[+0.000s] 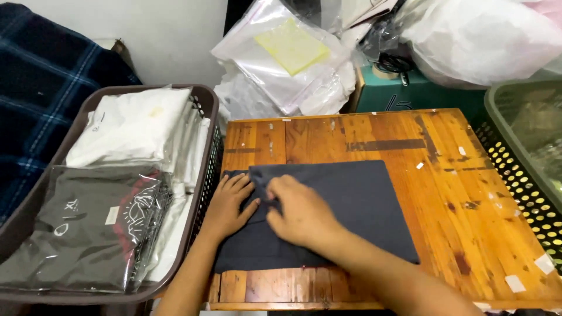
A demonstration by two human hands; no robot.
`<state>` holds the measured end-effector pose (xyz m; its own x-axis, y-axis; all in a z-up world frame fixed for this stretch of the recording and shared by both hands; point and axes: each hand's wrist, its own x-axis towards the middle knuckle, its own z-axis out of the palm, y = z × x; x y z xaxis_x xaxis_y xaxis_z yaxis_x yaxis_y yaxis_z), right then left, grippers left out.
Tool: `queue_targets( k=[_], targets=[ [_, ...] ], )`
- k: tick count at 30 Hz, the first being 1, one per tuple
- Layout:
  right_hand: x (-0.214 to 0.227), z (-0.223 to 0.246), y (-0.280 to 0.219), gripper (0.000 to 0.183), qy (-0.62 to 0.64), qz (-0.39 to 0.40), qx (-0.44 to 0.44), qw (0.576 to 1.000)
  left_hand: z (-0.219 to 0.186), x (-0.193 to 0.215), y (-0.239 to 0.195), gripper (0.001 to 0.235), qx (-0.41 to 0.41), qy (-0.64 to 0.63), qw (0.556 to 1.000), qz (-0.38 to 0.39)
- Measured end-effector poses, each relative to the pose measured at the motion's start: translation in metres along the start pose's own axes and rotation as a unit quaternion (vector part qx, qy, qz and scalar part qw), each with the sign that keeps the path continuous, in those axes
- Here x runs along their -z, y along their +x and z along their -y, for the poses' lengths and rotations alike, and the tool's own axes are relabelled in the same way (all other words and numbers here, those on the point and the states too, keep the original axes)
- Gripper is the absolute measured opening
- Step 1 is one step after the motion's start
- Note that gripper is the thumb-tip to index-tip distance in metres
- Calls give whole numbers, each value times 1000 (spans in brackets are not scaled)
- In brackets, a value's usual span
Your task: The person folds a dark gray t-shirt on a wooden table. They smooth the fabric, fold the sides inward, and then fold the shirt in half. The person uses a small blade to cut a tag from the shirt before completing the fold.
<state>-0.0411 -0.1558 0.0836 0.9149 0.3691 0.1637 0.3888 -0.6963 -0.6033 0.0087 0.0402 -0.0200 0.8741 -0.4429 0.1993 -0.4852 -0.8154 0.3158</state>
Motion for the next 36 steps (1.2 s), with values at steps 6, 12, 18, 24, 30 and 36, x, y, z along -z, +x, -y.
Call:
queue_targets(
  k=[6,12,18,24,30,36],
  targets=[
    [-24,33,-1,51,69,169,18,983,14,-13,0,44,7,-16,1000,11],
    [8,-47,-28,35,-49,-69,0,996,20,-16,2,34,36,-111,993,-11],
    [32,-108,-61,39,-190,-129,-141,963,-6,5,14,29,169,-234,957,-16],
    [33,-90,-70,44,-146,-133,-171,965,-55,46,18,23,196,-278,938,-69],
    [7,-77,-72,49,305,-186,-104,928,-115,55,36,25,180,-387,903,-37],
    [60,-60,-78,76,616,-197,-126,752,-205,52,75,48,95,-642,751,123]
  ],
)
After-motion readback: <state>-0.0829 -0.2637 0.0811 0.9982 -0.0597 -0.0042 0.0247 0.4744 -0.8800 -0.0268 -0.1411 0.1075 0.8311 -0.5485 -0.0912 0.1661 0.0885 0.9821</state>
